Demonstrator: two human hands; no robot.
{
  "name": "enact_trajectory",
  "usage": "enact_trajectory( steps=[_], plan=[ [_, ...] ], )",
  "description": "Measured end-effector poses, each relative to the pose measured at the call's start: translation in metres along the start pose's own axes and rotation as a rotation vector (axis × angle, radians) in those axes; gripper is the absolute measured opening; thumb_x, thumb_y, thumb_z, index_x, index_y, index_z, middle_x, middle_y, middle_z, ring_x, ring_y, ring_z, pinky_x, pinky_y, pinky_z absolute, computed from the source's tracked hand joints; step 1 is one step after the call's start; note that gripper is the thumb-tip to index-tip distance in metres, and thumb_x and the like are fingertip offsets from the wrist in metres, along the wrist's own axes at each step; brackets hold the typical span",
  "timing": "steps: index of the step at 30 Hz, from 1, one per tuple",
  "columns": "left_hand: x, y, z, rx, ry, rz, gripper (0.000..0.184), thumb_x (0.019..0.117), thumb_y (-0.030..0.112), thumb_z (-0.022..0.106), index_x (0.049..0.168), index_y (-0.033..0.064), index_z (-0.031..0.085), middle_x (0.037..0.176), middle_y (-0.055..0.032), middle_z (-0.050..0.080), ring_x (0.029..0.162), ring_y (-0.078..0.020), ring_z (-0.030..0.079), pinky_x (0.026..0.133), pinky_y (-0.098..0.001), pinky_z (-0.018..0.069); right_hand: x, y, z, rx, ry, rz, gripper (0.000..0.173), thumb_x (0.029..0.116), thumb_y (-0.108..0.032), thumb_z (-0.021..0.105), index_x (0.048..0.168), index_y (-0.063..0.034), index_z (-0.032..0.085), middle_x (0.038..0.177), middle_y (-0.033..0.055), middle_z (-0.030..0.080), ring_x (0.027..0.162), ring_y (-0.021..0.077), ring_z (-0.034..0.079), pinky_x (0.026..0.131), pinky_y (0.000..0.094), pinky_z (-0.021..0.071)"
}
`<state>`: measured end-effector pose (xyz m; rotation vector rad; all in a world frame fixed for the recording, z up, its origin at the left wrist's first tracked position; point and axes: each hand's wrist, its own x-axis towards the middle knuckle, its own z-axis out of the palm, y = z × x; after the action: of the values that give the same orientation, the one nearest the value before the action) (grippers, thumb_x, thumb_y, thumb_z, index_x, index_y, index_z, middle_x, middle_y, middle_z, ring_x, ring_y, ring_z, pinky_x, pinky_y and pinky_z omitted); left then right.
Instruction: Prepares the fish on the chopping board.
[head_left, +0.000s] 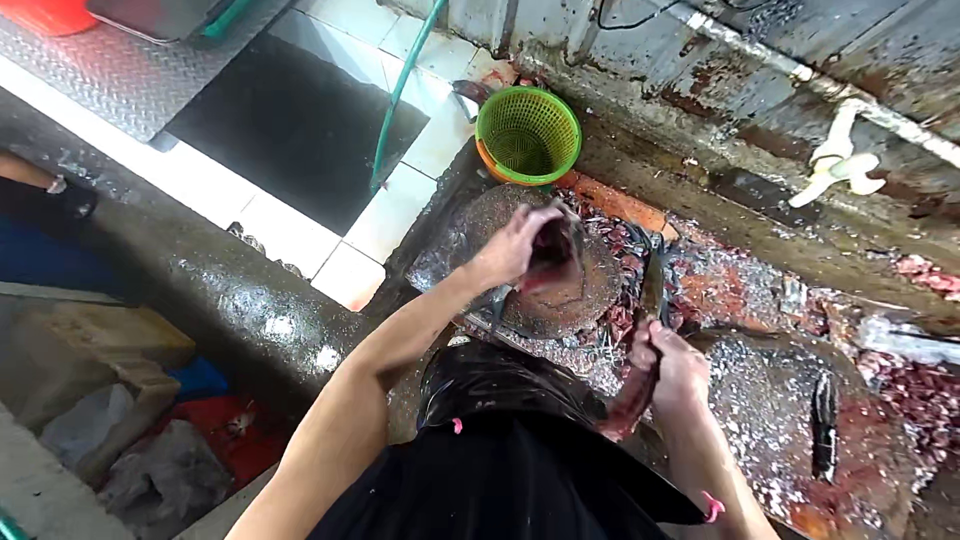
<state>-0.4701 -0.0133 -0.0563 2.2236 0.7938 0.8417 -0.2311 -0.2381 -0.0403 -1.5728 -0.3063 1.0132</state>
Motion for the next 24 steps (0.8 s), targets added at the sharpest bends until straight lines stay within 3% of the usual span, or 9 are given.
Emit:
enact_trajectory(
  steps=[4,6,8,11,13,16,18,20,24],
  plan=[
    [-0.032,0.009,-0.078,-0.061,0.321,-0.146,0.06,0.0884,0.011,0.066,0.144,-0.001,0.048,0.137,-0.0185,0.059,0.13,-0.0261,0.057,0.112,-0.0464,0.0484,0.008,-0.05,0.087,0.251,0.033,-0.021,0.021,0.1105,-0.025,0.045,0.109,-0.0123,0.061,0.07,-0.0049,0.06,0.045,0.0033,0.049,0.04,0.0188,0.0451],
    [-0.058,0.009,-0.109,0.071,0.403,-0.196,0.06,0.0921,0.013,0.061,0.146,-0.007,0.043,0.14,-0.0245,0.056,0.133,-0.0299,0.054,0.115,-0.0476,0.0437,0.03,-0.054,0.152,0.295,0.037,-0.05,0.019,0.109,-0.027,0.049,0.113,-0.013,0.062,0.076,-0.0043,0.064,0.052,0.0044,0.055,0.046,0.0204,0.0493],
    [-0.081,0.003,-0.137,0.209,0.443,-0.249,0.065,0.0945,0.016,0.059,0.151,-0.0052,0.035,0.146,-0.0262,0.049,0.137,-0.0323,0.05,0.117,-0.049,0.042,0.071,-0.039,0.219,0.194,-0.018,-0.119,0.038,0.1085,-0.039,0.052,0.126,-0.0064,0.063,0.096,0.0049,0.073,0.076,0.0144,0.072,0.067,0.0318,0.063],
    [-0.121,0.015,-0.167,0.361,0.435,-0.399,0.071,0.0944,0.012,0.055,0.159,0.0051,0.025,0.152,-0.0205,0.047,0.138,-0.0315,0.049,0.113,-0.055,0.0435,0.107,-0.01,0.263,0.075,-0.119,-0.006,0.065,0.103,-0.055,0.054,0.139,-0.0011,0.052,0.125,0.0197,0.065,0.109,0.0301,0.068,0.089,0.0495,0.0601],
    [-0.143,0.017,-0.178,0.364,0.46,-0.41,0.071,0.0953,0.011,0.055,0.159,0.0031,0.024,0.151,-0.0197,0.049,0.137,-0.0284,0.052,0.113,-0.05,0.0466,0.113,0.001,0.235,0.042,-0.09,-0.048,0.062,0.1004,-0.046,0.063,0.143,-0.002,0.052,0.135,0.0191,0.063,0.119,0.029,0.066,0.097,0.049,0.0584],
    [-0.164,0.031,-0.183,0.303,0.444,-0.36,0.07,0.0912,0.004,0.057,0.153,-0.0084,0.025,0.147,-0.028,0.047,0.133,-0.0303,0.054,0.11,-0.0441,0.0499,0.127,0.031,0.114,-0.353,0.267,-0.195,0.056,0.0945,-0.04,0.072,0.136,-0.0051,0.058,0.125,0.0137,0.07,0.114,0.0229,0.069,0.099,0.0442,0.0583],
    [-0.158,0.05,-0.174,0.268,0.408,-0.347,0.069,0.0892,0.003,0.057,0.151,-0.0096,0.028,0.146,-0.0281,0.047,0.133,-0.0291,0.053,0.111,-0.0419,0.0476,0.145,0.059,0.015,-0.76,0.475,-0.142,0.067,0.0931,-0.04,0.069,0.145,-0.002,0.05,0.141,0.0269,0.054,0.129,0.0407,0.056,0.105,0.058,0.0495],
    [-0.142,0.07,-0.156,0.157,0.386,-0.337,0.071,0.0874,0.003,0.058,0.151,-0.0065,0.03,0.144,-0.023,0.05,0.129,-0.0255,0.055,0.109,-0.0404,0.0494,0.161,0.084,-0.053,-1.025,0.484,0.065,0.079,0.0882,-0.036,0.075,0.151,-0.0019,0.041,0.15,0.0375,0.04,0.133,0.0558,0.046,0.1,0.0723,0.0443],
    [-0.084,0.116,-0.095,-0.287,0.39,-0.366,0.072,0.0879,0.0,0.058,0.154,0.0055,0.031,0.142,-0.0107,0.056,0.124,-0.0205,0.06,0.103,-0.0413,0.0545,0.178,0.103,-0.095,-1.228,0.234,0.211,0.071,0.0851,-0.026,0.079,0.143,0.001,0.047,0.136,0.0368,0.054,0.118,0.0561,0.059,0.089,0.0745,0.05]
  ],
)
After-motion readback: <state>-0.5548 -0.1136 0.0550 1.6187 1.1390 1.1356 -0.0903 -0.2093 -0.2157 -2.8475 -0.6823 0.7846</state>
